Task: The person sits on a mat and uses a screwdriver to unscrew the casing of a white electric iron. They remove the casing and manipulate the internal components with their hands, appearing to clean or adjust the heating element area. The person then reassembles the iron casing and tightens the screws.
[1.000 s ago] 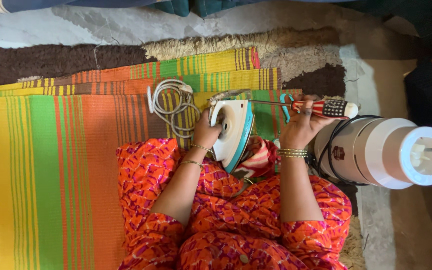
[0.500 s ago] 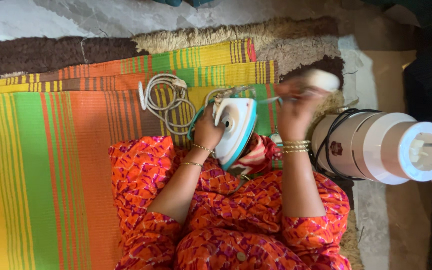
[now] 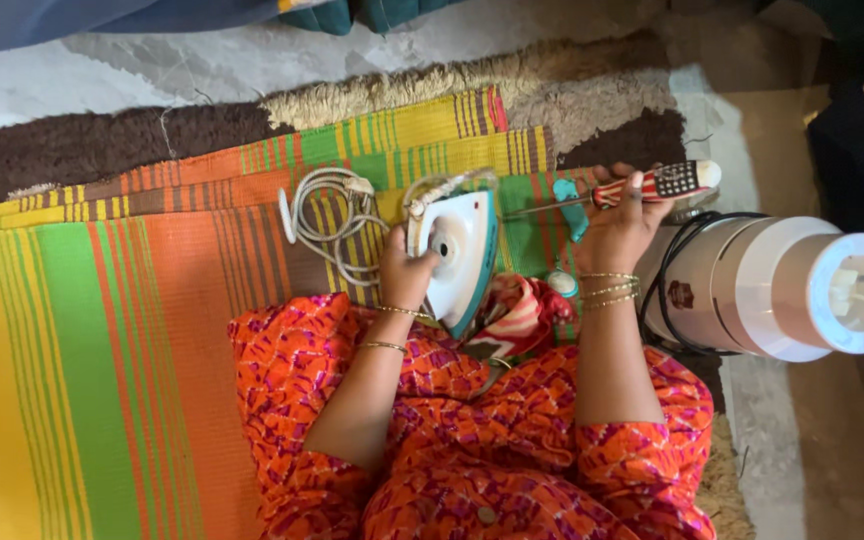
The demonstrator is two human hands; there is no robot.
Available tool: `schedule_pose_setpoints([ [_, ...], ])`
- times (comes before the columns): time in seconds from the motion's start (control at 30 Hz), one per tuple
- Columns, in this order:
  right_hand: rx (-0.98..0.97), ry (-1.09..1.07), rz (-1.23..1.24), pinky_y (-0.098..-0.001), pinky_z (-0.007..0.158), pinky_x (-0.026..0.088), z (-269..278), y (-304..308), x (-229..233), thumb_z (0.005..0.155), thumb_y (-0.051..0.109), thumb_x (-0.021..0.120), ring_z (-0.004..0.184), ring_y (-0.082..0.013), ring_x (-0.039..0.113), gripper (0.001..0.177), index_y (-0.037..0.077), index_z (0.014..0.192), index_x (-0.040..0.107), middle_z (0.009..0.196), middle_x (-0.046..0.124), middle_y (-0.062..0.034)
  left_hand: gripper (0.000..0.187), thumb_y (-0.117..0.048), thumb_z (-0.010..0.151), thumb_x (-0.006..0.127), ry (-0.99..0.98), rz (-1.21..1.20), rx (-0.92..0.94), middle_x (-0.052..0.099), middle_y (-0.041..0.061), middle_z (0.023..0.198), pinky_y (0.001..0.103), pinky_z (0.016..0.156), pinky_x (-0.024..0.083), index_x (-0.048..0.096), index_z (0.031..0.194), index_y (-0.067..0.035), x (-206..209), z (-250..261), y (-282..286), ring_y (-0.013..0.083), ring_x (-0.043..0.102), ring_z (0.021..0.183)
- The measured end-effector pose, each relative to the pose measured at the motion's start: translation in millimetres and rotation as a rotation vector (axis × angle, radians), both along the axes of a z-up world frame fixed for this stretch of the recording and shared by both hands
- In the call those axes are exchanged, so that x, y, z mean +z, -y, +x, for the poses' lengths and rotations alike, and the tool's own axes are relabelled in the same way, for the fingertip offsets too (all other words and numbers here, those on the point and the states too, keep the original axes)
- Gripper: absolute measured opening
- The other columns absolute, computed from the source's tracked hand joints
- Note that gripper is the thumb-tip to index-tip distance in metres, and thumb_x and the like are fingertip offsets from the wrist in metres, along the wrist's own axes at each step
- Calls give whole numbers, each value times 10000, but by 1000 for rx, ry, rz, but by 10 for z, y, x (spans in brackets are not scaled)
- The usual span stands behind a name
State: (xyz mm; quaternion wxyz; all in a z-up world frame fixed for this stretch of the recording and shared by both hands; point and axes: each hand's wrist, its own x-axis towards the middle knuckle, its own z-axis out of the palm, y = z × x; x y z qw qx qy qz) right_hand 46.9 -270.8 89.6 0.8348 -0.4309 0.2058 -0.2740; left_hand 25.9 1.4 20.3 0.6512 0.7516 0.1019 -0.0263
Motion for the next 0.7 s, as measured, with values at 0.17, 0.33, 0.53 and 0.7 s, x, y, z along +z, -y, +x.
schedule_pose_setpoints([
  [0.17,75,-292,84,-368,668,629,125,-84,-347,1026,83,608,819,-210,684,379,110,1340,398,1128,671,-101,400,-128,779,806,-42,66,51,761,89,1027,342,812,583,648,1134,-33,314,39,-141,206,741,885],
  [0.33,333,-445,-16,-351,623,616,111,-253,-1058,920,-116,559,786,-184,678,625,145,1456,369,1051,630,-72,514,-342,835,811,-201,190,-33,776,64,1021,312,768,618,619,1235,-82,532,93,-74,178,751,835],
  [0.53,467,-407,-292,-407,589,589,65,-447,-1538,868,-65,634,787,-272,682,769,100,1530,278,1086,600,-162,554,-287,888,802,0,173,-111,773,106,1085,317,846,598,623,1350,-40,248,68,21,176,744,948],
  [0.7,454,-714,-1205,-461,900,572,3,-435,-1385,828,185,836,1058,-407,699,909,39,1530,276,1248,657,-297,525,-238,914,760,5,138,-131,762,92,1088,317,795,601,601,1368,-28,112,50,61,160,734,897],
])
